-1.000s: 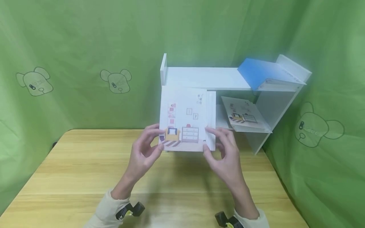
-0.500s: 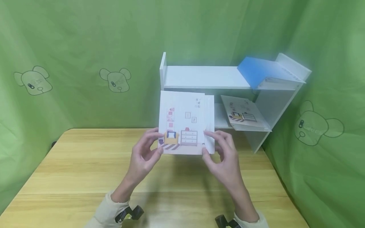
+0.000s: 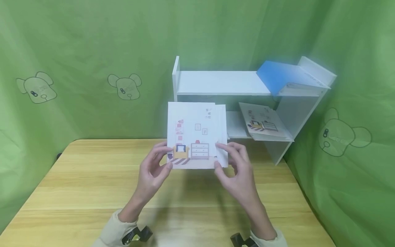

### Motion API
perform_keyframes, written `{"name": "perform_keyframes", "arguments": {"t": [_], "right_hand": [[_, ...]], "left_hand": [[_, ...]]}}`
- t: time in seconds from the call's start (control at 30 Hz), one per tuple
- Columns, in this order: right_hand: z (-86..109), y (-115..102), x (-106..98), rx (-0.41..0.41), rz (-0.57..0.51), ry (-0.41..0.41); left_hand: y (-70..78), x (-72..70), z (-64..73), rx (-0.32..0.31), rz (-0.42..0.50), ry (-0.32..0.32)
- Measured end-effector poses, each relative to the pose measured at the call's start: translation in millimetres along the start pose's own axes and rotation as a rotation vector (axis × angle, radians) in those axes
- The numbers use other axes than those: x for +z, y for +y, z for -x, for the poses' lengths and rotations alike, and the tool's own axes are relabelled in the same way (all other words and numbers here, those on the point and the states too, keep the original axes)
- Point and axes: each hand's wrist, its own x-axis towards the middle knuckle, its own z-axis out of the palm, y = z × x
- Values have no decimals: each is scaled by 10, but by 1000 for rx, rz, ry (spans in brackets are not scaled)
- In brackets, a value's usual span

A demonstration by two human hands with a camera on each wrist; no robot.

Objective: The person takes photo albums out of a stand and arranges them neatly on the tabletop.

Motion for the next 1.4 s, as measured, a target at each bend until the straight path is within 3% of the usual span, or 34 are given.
{"name": "perform_keyframes", "arguments": {"t": [0.23,0.6,0.8,1.17,1.4], "right_hand": [[-3,19,34,-12,-44,-24],[-13,-14,60,75,-22,-70],[-16,2,80,70,-56,-92],[25,338,243,41,-199,-117],[45,380,308,46,-206,-114]], "left_hand": [[1,-58,31,-2,10,0],[30,-159,71,-41,6,20],[35,-187,91,-58,-6,54],[52,-299,160,-63,-47,48],[68,-357,178,-73,-79,51]]}}
